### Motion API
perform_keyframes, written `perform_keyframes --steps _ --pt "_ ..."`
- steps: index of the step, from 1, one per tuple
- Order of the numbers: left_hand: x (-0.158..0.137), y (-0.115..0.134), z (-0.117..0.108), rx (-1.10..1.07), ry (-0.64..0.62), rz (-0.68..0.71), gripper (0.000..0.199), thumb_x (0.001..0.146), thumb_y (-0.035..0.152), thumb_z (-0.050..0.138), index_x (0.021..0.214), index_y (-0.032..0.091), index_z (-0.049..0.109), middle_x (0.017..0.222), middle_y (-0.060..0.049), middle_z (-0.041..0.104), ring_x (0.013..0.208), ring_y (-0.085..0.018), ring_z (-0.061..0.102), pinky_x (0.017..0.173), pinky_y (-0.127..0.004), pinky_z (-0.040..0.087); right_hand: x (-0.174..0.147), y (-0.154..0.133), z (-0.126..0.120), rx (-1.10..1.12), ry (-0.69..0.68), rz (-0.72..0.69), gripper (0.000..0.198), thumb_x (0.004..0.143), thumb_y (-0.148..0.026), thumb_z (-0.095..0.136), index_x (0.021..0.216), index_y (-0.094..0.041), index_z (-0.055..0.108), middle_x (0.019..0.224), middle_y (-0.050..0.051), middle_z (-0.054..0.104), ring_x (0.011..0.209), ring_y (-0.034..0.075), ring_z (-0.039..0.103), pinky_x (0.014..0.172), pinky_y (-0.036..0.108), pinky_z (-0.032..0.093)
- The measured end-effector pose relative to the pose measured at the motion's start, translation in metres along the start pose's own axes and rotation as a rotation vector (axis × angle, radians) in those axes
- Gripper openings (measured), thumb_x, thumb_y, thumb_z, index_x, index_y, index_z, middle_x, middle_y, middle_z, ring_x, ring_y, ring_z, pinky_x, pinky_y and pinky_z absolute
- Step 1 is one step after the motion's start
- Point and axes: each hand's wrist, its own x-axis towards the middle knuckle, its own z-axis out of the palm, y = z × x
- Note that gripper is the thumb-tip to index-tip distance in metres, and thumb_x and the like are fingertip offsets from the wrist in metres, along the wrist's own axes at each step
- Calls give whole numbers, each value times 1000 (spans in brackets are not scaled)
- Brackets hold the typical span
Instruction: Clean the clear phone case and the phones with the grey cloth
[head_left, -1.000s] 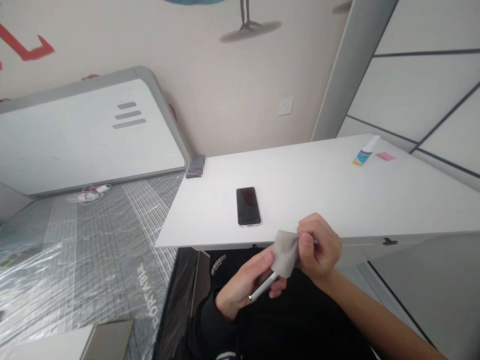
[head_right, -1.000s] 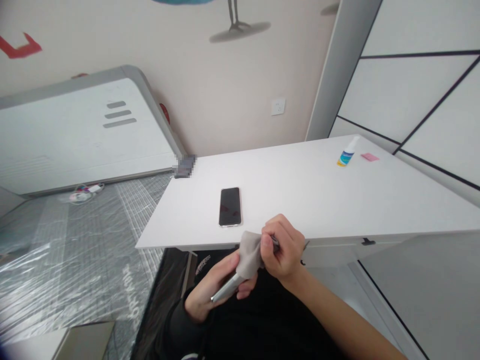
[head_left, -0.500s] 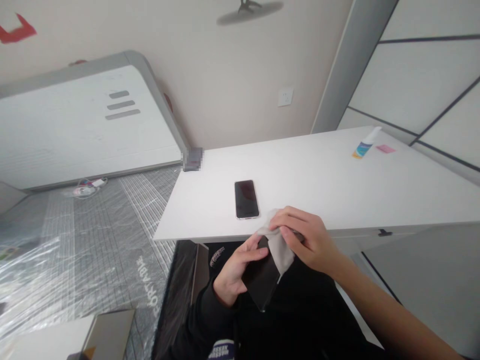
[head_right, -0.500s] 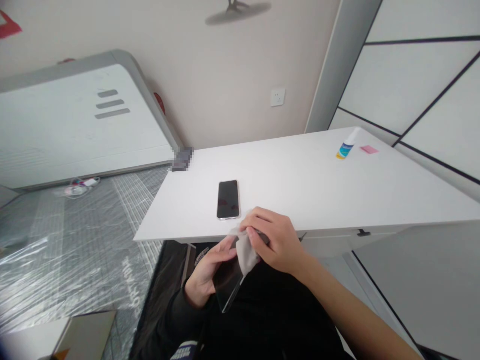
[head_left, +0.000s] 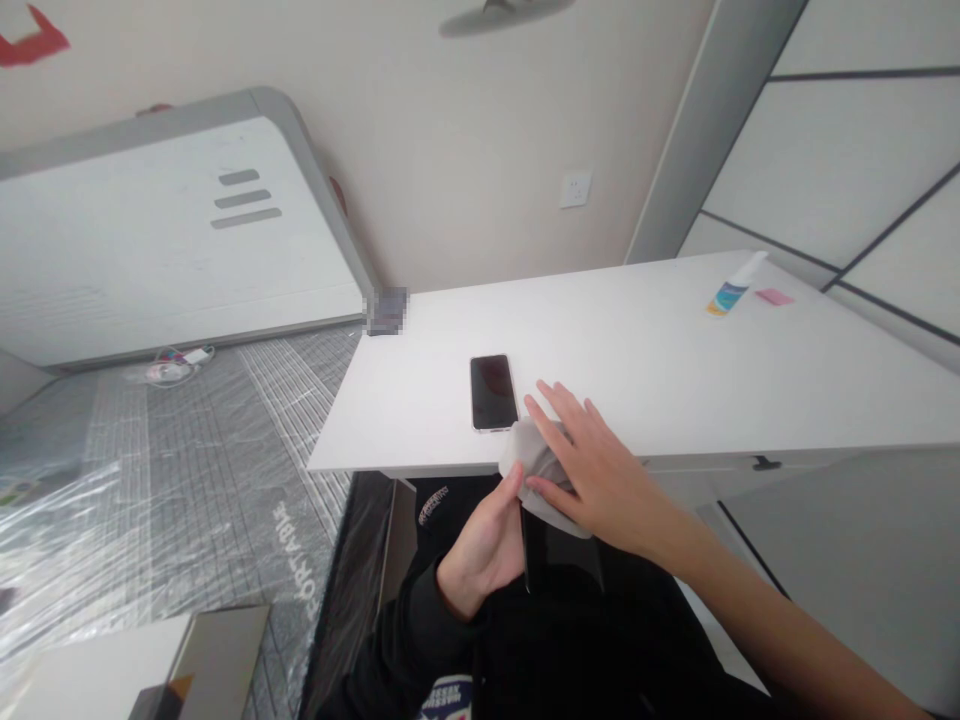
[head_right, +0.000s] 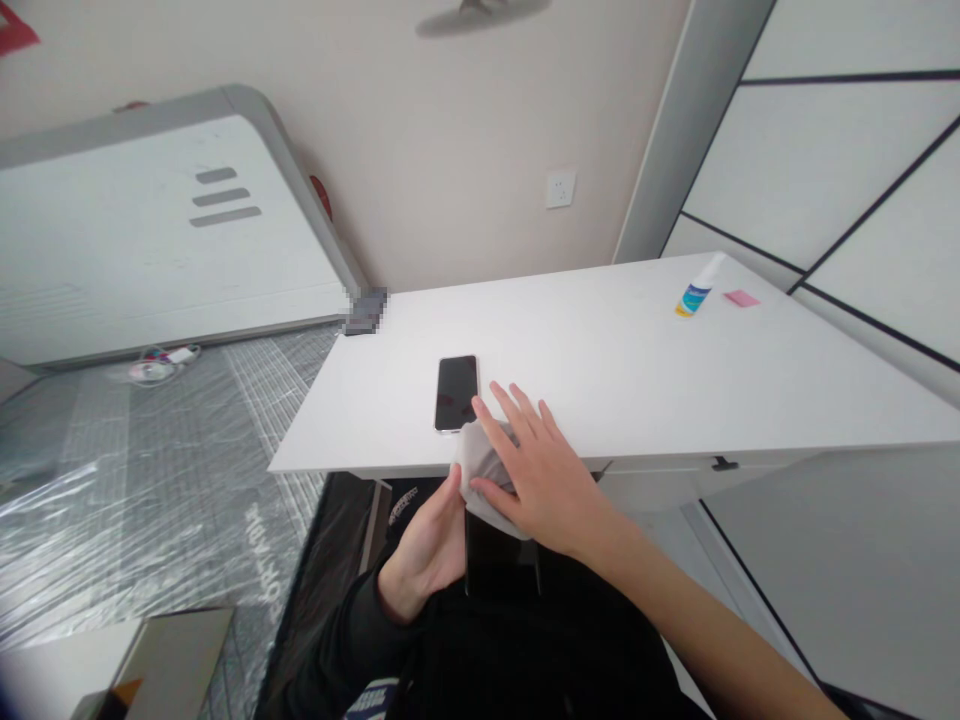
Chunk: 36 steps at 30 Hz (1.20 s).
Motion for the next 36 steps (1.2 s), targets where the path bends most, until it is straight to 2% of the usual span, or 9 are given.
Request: perform_keyframes --steps 4,9,11,15,17,22,25,29,36 --pt "2 1 -6 -19 191 44 45 101 35 63 142 18 63 129 -10 77 127 -27 70 118 -38 46 -19 -24 19 -56 -43 -57 75 100 -41 58 165 -15 31 175 19 23 162 44 11 123 72 30" --pt "3 0 -13 -49 290 9 41 104 39 56 130 10 70 120 -12 80 120 -23 73 110 -32 53 -38 -44 26 -37 -106 -186 71 99 -47 59 158 -10 43 169 21 35 159 39 29 124 65 34" --pt "4 -1 -8 -50 301 54 36 105 35 55 127 13 73 123 -10 79 125 -21 71 111 -29 52 -31 -39 22 -62 -76 -141 73 100 -45 57 161 -9 38 171 20 32 159 39 28 124 65 32" --pt "5 -4 7 -14 267 128 39 104 33 56 139 19 68 130 -7 77 133 -23 65 120 -34 44 -5 -27 15 -98 8 19 71 102 -36 49 165 -10 29 174 21 21 161 39 24 123 68 31" --pt "5 -4 8 -27 279 151 41 106 34 54 142 19 65 132 -7 77 134 -22 65 121 -34 43 2 -29 15 -70 23 18 74 101 -35 52 166 -13 26 175 21 19 161 39 21 123 69 30" --pt "6 1 -3 -16 326 140 32 103 28 58 129 16 71 111 -5 82 103 -18 77 103 -28 55 -4 -33 14 168 -7 -60 99 98 -38 60 169 -17 -5 176 23 7 163 38 10 125 69 27" --pt "5 5 -5 22 293 162 33 97 20 65 129 16 71 103 -4 82 97 -20 78 101 -30 56 -7 -21 12 294 59 4 95 104 -44 51 168 -23 -16 177 21 0 164 36 4 124 72 23" --pt "2 9 0 -14 236 89 37 94 22 60 127 10 71 111 -11 81 116 -30 74 111 -41 51 -6 4 13 355 69 101 75 109 -43 42 169 -34 -2 178 13 11 163 32 13 126 69 22" --pt "0 13 -1 -95 130 13 48 74 25 56 114 6 77 117 -15 80 130 -40 65 117 -51 44 -3 23 -14 381 12 74 59 106 -44 52 161 -30 40 173 10 31 161 32 25 128 64 25"
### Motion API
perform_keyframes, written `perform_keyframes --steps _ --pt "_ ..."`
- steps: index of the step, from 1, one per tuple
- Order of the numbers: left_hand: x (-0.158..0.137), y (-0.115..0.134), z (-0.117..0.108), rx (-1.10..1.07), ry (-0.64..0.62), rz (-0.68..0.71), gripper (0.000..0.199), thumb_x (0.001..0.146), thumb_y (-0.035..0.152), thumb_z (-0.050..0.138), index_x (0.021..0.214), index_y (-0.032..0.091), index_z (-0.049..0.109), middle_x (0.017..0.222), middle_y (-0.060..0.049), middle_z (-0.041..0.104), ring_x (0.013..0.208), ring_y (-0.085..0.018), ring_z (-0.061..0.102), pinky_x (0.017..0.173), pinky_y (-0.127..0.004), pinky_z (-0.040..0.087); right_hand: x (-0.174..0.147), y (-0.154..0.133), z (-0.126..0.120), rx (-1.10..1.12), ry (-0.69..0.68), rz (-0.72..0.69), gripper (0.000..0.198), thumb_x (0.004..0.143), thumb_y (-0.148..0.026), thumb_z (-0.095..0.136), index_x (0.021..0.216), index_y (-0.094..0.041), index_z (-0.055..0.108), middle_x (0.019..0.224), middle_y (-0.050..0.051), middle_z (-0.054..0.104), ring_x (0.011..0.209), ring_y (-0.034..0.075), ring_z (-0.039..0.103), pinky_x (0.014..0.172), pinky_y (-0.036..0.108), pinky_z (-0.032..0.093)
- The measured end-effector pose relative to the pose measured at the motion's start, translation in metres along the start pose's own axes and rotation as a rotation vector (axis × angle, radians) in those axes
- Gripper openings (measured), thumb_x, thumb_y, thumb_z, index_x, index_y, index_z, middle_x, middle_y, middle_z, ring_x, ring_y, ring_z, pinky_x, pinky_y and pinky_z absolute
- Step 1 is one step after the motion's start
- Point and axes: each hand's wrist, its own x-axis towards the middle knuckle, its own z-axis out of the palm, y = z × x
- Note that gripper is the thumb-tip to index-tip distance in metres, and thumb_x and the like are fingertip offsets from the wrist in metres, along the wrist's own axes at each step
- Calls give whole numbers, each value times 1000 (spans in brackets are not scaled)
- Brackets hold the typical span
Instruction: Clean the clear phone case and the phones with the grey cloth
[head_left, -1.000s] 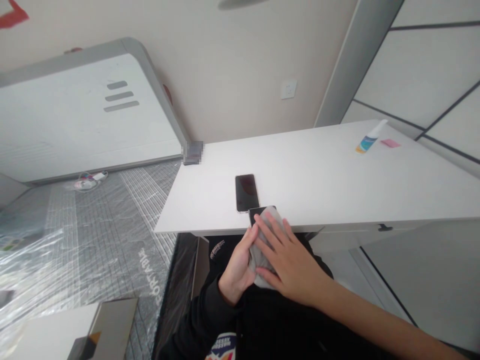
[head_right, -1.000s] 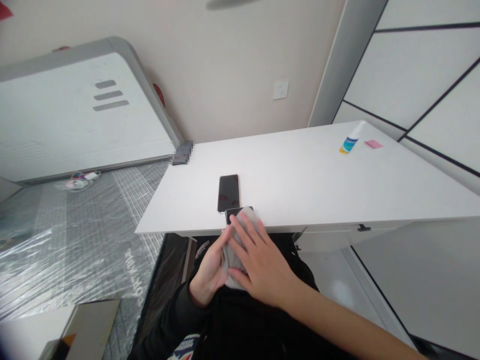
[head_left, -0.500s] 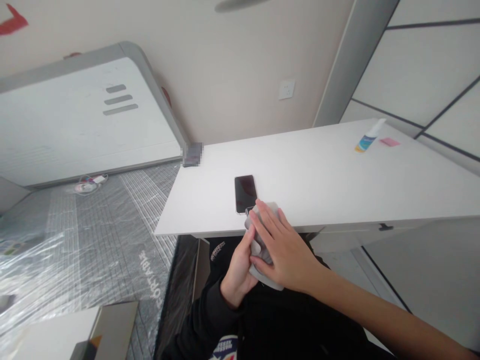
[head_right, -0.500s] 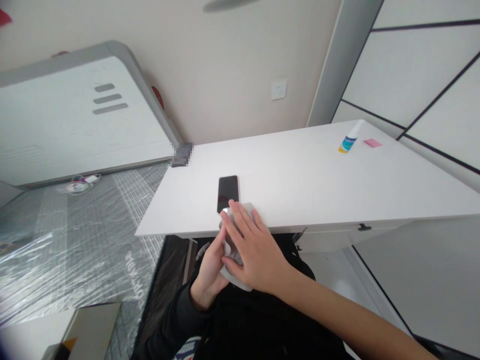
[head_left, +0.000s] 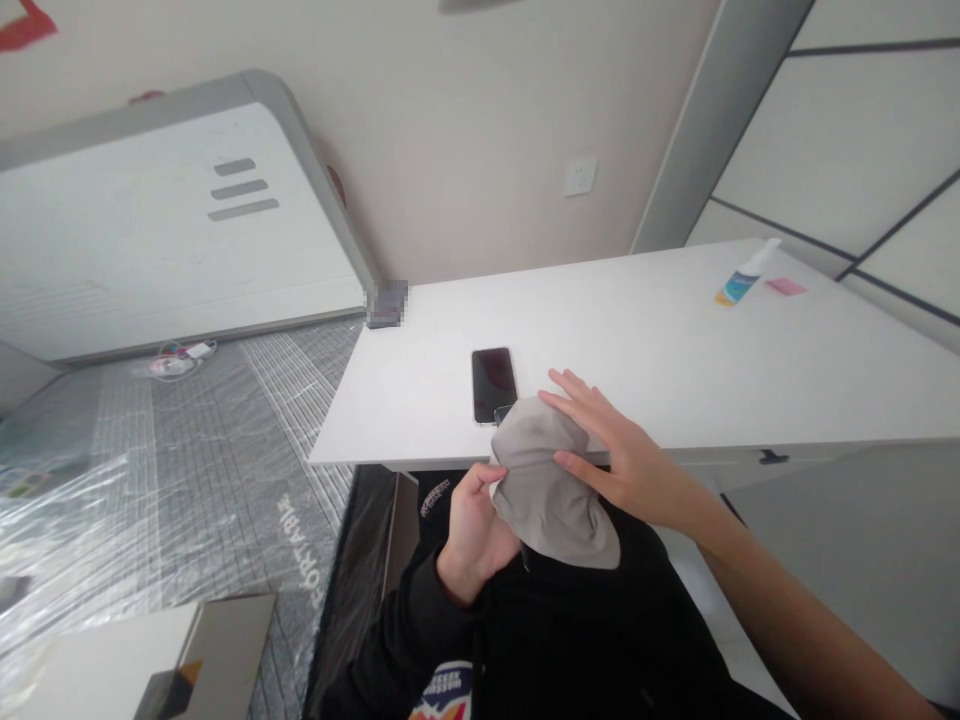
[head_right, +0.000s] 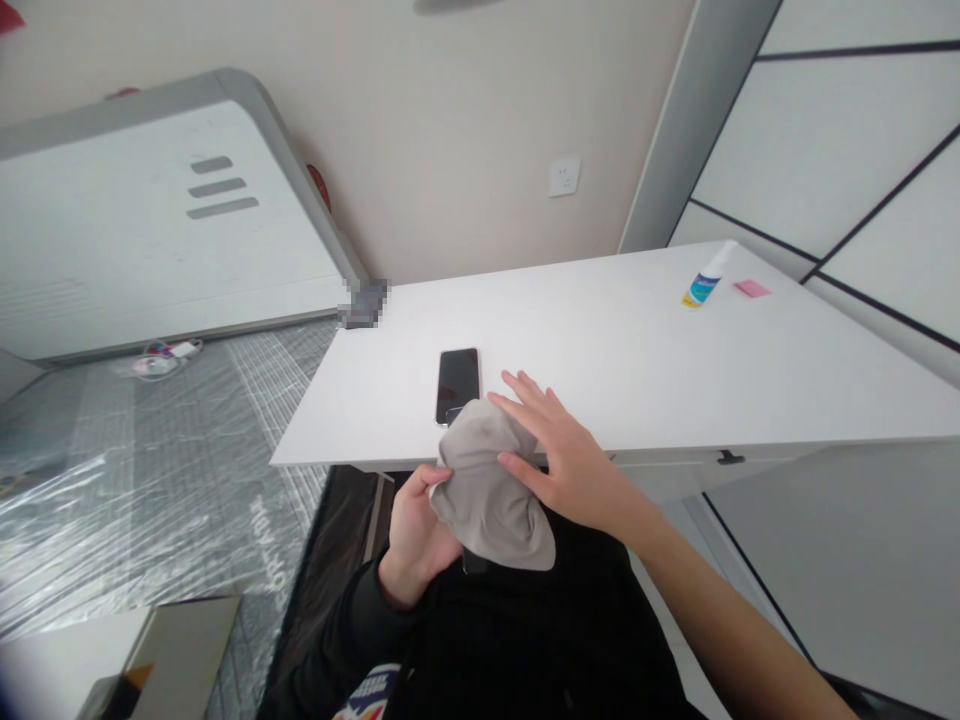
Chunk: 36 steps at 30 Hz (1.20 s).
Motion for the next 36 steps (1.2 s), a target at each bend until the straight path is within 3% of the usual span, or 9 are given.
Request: perform_keyframes --steps 3,6,11,17,21,24,30,33,36 --pt "0 1 -2 -20 -5 22 44 73 24 56 106 6 78 114 -16 80 133 -40 63 119 -51 43 0 -14 -3 -46 48 -60 45 106 -34 49 150 -25 56 169 9 42 158 29 35 127 57 35" --pt "-1 -1 2 -56 20 83 35 85 28 56 105 10 78 115 -14 80 139 -36 59 121 -47 40 0 -32 14 -179 49 -144 46 106 -27 46 150 -19 57 160 12 53 152 29 45 124 54 42" --pt "-4 -8 10 -76 4 137 47 106 43 38 131 20 71 143 -7 70 152 -26 46 128 -41 32 4 -56 43 -412 -31 -125 71 99 -35 55 160 -1 38 171 20 31 159 39 29 125 66 34" --pt "-2 -10 0 -3 -28 128 57 108 53 30 139 21 66 147 -8 67 156 -25 40 130 -42 26 28 -47 45 -428 -25 -77 71 99 -32 46 163 -3 32 173 16 26 160 34 27 127 61 32" --pt "-3 -7 -3 37 -120 98 68 107 61 25 143 17 63 147 -11 66 157 -27 37 131 -47 22 40 -34 50 -452 44 45 68 104 -32 38 163 0 28 172 21 27 159 39 28 124 63 34" --pt "-6 -2 -2 41 -110 146 72 106 64 24 142 15 64 148 -12 66 158 -27 35 132 -46 19 30 -37 58 -479 57 -12 71 105 -37 41 163 1 27 173 24 22 161 43 20 124 65 32" --pt "-7 5 -8 120 -135 161 72 99 71 44 136 15 69 153 -13 62 160 -31 30 133 -47 18 -11 -44 63 -501 5 -263 72 100 -35 49 162 -2 31 171 24 29 161 40 21 124 62 33" --pt "-4 -3 -14 183 -181 84 65 90 68 67 134 20 71 151 -10 64 159 -31 33 133 -47 19 -10 -38 56 -513 58 -220 78 98 -37 47 164 -1 24 171 25 28 161 40 21 122 64 33" --pt "-3 -12 -18 216 -182 69 64 87 65 72 137 24 69 151 -7 64 160 -29 31 134 -46 18 -1 -36 49 -508 108 -174 80 98 -34 43 166 -3 17 172 24 28 161 39 22 122 64 32"
